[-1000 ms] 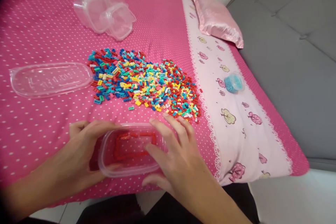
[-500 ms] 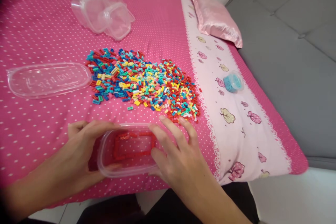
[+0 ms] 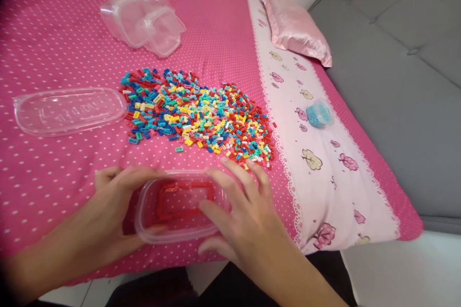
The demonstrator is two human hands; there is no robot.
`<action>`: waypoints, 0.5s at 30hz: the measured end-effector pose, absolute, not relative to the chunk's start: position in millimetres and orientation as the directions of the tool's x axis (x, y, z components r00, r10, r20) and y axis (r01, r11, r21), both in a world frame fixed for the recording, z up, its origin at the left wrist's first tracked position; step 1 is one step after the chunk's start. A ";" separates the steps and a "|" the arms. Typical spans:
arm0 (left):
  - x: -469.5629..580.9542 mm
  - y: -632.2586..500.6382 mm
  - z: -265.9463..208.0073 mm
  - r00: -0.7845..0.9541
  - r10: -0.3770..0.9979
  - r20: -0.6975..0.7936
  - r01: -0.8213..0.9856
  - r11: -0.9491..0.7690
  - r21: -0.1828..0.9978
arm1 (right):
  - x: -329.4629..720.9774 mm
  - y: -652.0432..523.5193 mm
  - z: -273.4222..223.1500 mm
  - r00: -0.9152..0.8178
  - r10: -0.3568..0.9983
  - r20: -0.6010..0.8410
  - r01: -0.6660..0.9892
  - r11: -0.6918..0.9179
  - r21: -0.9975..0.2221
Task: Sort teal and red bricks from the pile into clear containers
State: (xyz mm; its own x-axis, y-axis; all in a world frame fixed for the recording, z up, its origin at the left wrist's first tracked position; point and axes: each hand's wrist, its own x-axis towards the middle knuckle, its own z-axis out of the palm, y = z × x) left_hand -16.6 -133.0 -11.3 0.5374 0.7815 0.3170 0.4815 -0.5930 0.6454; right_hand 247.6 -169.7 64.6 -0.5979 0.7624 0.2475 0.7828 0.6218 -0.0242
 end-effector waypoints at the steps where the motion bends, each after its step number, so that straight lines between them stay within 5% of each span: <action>1: -16.6 -132.7 -11.5 0.538 0.780 0.319 0.482 -0.596 0.643 | 245.8 -168.4 66.5 -0.600 0.766 0.231 0.778 0.626 -0.054; 7: -16.8 -130.9 -10.9 0.544 0.772 0.329 0.489 -0.610 0.623 | 231.3 -158.0 71.2 -0.632 0.775 0.014 0.767 0.627 -0.138; 15: -16.4 -132.9 -8.5 0.545 0.784 0.298 0.481 -0.583 0.655 | 229.8 -154.4 66.2 -0.623 0.781 0.046 0.773 0.623 -0.117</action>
